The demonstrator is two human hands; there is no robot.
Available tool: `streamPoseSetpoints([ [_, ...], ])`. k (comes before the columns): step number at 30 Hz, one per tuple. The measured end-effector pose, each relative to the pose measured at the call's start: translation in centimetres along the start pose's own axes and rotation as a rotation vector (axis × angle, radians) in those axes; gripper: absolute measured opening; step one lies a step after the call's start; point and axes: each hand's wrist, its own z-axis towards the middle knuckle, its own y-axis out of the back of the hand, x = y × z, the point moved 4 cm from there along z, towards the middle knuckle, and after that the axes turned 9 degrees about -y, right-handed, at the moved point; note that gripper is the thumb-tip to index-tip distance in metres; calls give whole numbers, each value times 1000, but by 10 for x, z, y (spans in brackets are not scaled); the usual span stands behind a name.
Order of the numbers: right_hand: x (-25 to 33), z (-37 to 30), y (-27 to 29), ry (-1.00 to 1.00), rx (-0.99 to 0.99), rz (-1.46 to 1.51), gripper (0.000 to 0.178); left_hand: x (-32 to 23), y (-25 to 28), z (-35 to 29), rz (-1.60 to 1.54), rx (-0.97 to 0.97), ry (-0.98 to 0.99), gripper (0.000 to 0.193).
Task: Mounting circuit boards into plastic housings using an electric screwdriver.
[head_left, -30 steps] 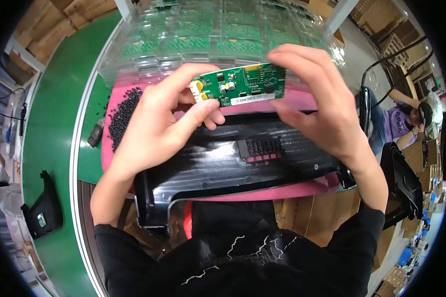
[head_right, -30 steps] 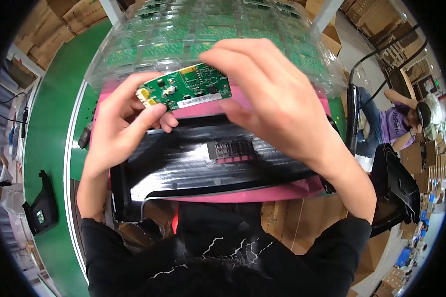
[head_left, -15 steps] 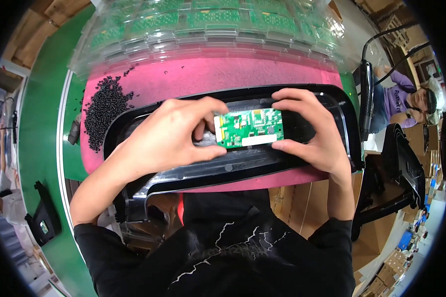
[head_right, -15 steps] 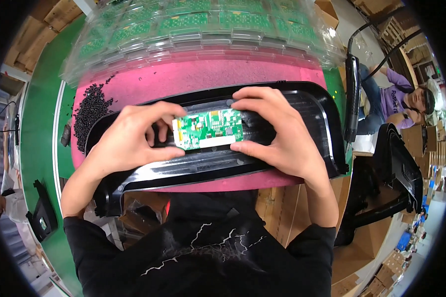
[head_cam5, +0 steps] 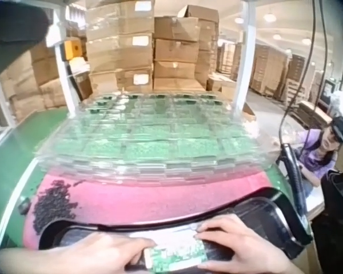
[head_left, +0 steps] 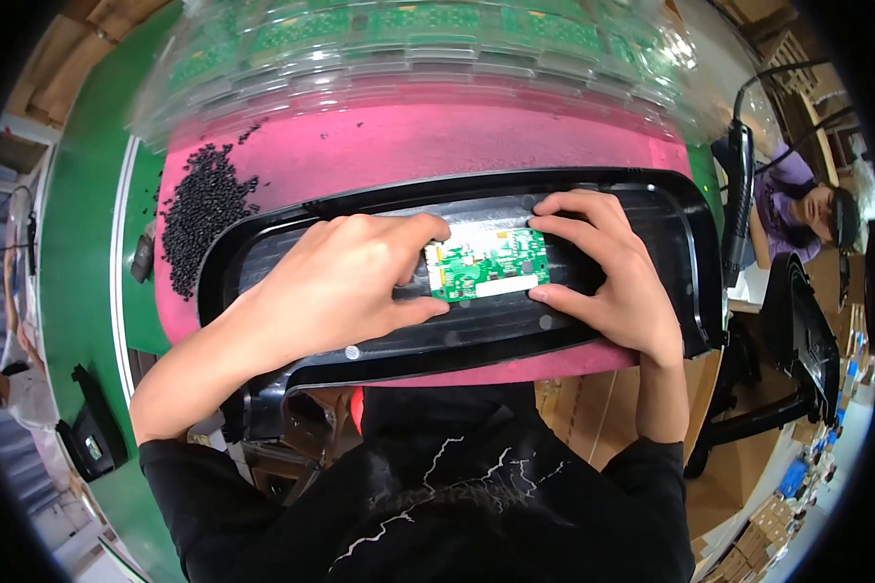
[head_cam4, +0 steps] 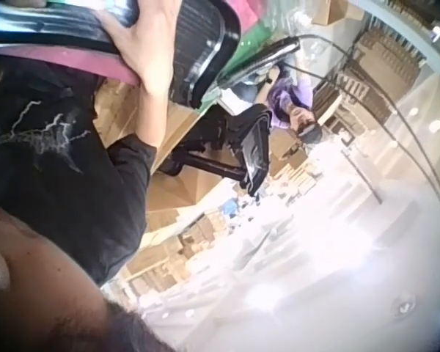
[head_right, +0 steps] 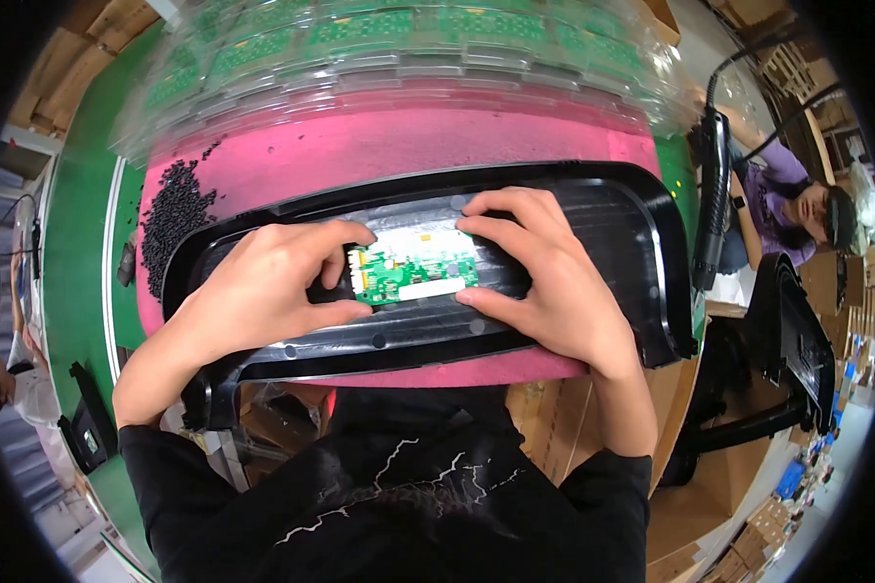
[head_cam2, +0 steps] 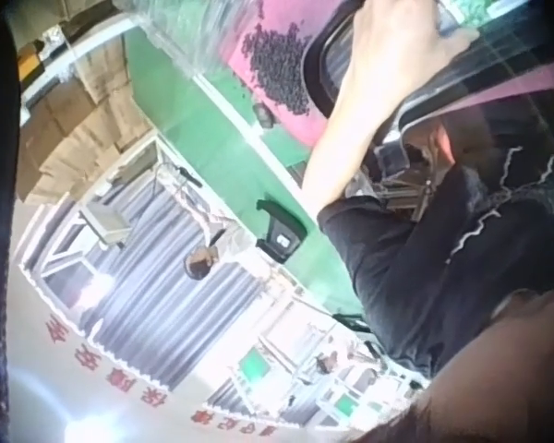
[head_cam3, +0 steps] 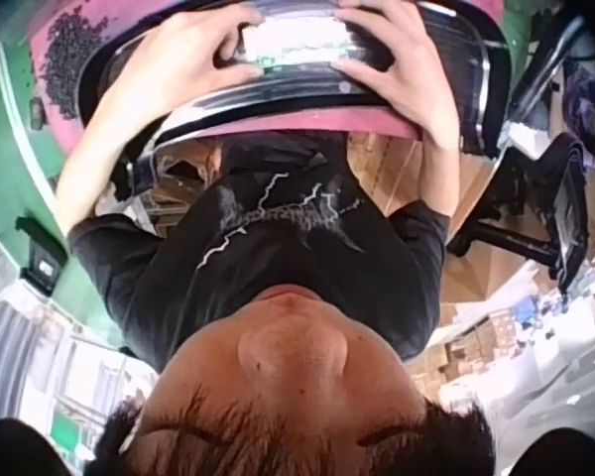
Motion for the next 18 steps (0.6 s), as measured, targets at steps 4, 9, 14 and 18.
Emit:
streamPoseSetpoints([
  [4, 14, -4, 1, -4, -8, -31, 52, -3, 3, -10, 60, -51, -73, 51],
  [9, 43, -12, 6, -44, -51, -94, 65, -11, 14, -34, 69, -68, -123, 51],
  [14, 15, -49, 78, -353, -532, -84, 52, 2, 85, -55, 252, -405, -85, 20],
  [18, -51, -62, 140, -367, -689, -729, 54, 77, 122, -90, 660, -502, 338, 19],
])
